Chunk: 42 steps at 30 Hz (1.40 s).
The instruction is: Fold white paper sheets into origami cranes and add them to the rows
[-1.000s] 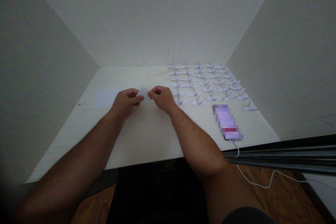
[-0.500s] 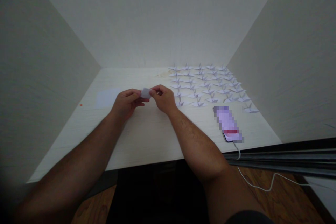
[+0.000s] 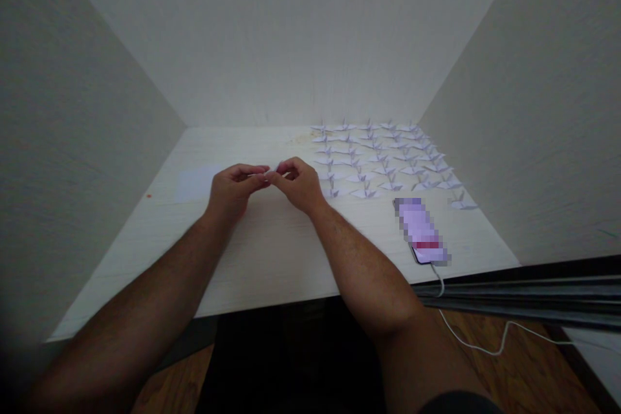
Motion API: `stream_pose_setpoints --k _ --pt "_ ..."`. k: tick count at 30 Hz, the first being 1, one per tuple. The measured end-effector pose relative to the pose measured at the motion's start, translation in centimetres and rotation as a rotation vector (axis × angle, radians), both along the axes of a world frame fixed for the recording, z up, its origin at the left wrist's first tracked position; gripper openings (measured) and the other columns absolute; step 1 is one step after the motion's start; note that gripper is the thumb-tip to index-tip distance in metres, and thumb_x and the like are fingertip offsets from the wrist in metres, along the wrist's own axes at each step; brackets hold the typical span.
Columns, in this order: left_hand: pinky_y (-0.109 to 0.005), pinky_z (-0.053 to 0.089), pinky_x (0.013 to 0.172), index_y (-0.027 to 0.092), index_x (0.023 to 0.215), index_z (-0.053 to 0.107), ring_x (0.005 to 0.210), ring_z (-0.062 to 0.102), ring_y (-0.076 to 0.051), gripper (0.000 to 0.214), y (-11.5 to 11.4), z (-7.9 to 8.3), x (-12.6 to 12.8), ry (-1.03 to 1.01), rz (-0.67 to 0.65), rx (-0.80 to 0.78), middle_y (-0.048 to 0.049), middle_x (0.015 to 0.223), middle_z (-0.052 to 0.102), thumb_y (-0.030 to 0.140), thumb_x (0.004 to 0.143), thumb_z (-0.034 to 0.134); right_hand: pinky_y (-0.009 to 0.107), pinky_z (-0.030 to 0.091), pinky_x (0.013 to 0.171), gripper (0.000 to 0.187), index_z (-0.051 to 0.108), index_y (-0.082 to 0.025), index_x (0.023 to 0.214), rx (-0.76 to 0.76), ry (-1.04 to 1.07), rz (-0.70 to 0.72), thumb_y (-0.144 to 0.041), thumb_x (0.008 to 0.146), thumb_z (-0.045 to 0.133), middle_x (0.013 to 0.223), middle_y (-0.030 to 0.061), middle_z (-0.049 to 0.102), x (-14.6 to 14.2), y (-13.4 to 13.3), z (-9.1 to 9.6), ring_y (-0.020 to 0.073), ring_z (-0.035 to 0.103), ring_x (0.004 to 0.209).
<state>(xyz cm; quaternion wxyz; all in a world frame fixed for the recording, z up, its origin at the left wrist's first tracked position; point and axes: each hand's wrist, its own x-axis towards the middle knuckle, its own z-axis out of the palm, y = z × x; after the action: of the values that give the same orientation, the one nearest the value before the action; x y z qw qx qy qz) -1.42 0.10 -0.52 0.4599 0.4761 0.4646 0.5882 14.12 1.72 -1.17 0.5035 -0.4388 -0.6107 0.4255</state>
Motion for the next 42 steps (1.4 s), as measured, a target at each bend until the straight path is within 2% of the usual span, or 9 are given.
stream_pose_setpoints --k 10,12,14,17,20,23,29,36,42 --pt "-0.039 0.06 0.08 0.014 0.075 0.067 0.082 0.068 -0.019 0.025 -0.01 -0.08 0.08 -0.04 0.031 0.037 -0.0089 0.099 0.071 0.036 0.069 0.076 0.022 0.046 0.052 0.02 0.055 -0.019 0.084 -0.038 0.096 0.069 -0.033 0.074 0.065 0.067 -0.0029 0.062 -0.09 -0.2 0.48 0.0093 0.057 0.056" --pt "-0.036 0.06 0.075 0.015 0.087 0.068 0.083 0.068 -0.018 0.028 0.15 -0.19 -0.05 -0.049 0.055 0.052 -0.0083 0.106 0.069 0.031 0.065 0.077 0.022 0.046 0.052 0.016 0.055 -0.019 0.082 -0.049 0.077 0.065 -0.03 0.073 0.064 0.064 -0.0033 0.062 -0.08 -0.18 0.47 0.0092 0.057 0.055" --pt "-0.033 0.059 0.069 0.02 0.106 0.066 0.083 0.067 -0.018 0.049 0.35 -0.31 -0.24 -0.05 0.065 0.045 -0.0086 0.114 0.066 0.026 0.06 0.079 0.022 0.046 0.053 0.014 0.056 -0.019 0.08 -0.048 0.063 0.068 -0.027 0.073 0.064 0.062 -0.004 0.061 -0.07 -0.1 0.34 0.0093 0.056 0.054" --pt "-0.032 0.056 0.065 0.02 0.119 0.061 0.075 0.066 -0.017 0.064 0.57 -0.48 -0.5 -0.032 0.015 -0.006 -0.008 0.102 0.069 0.024 0.058 0.079 0.023 0.046 0.053 0.013 0.056 -0.019 0.082 -0.03 0.053 0.055 -0.025 0.072 0.062 0.06 -0.0049 0.059 -0.04 0.01 0.08 0.0091 0.055 0.052" --pt "-0.03 0.052 0.065 0.015 0.098 0.068 0.067 0.062 -0.015 0.042 0.52 -0.52 -0.56 0.075 -0.055 -0.032 -0.0035 0.079 0.068 0.027 0.059 0.079 0.022 0.043 0.051 0.017 0.053 -0.021 0.086 0.02 0.06 0.002 -0.026 0.073 0.062 0.062 -0.0062 0.058 -0.03 0.06 -0.09 0.0087 0.053 0.051" --pt "-0.026 0.046 0.06 0.015 0.08 0.066 0.061 0.059 -0.013 0.028 0.27 -0.39 -0.43 0.177 -0.111 -0.049 -0.0005 0.071 0.067 0.028 0.059 0.079 0.022 0.042 0.052 0.012 0.052 -0.021 0.081 0.09 0.031 -0.045 -0.024 0.073 0.06 0.062 -0.006 0.057 -0.05 0.08 -0.19 0.0086 0.052 0.053" --pt "-0.022 0.036 0.048 0.015 0.074 0.063 0.049 0.049 -0.009 0.021 -0.07 -0.15 -0.28 0.276 -0.096 -0.028 0.0019 0.058 0.061 0.027 0.063 0.076 0.023 0.044 0.057 0.007 0.061 -0.019 0.077 0.119 -0.029 -0.024 -0.021 0.071 0.058 0.065 -0.0036 0.06 -0.04 -0.21 0.0 0.0094 0.052 0.057" --pt "-0.022 0.04 0.049 0.014 0.067 0.066 0.049 0.052 -0.009 0.017 0.08 -0.08 -0.37 0.279 -0.052 -0.018 -0.0005 0.057 0.064 0.03 0.068 0.072 0.023 0.039 0.054 0.014 0.056 -0.018 0.067 0.143 -0.07 -0.079 -0.028 0.074 0.064 0.058 -0.0047 0.055 -0.05 -0.39 0.22 0.0086 0.047 0.054" --pt "-0.022 0.045 0.051 0.015 0.064 0.065 0.05 0.057 -0.011 0.016 0.1 -0.11 -0.24 0.175 -0.057 -0.019 -0.0015 0.056 0.065 0.027 0.067 0.073 0.023 0.04 0.057 0.012 0.06 -0.019 0.074 0.138 -0.083 -0.066 -0.029 0.074 0.065 0.063 -0.0047 0.057 -0.04 -0.27 0.01 0.0089 0.049 0.057"
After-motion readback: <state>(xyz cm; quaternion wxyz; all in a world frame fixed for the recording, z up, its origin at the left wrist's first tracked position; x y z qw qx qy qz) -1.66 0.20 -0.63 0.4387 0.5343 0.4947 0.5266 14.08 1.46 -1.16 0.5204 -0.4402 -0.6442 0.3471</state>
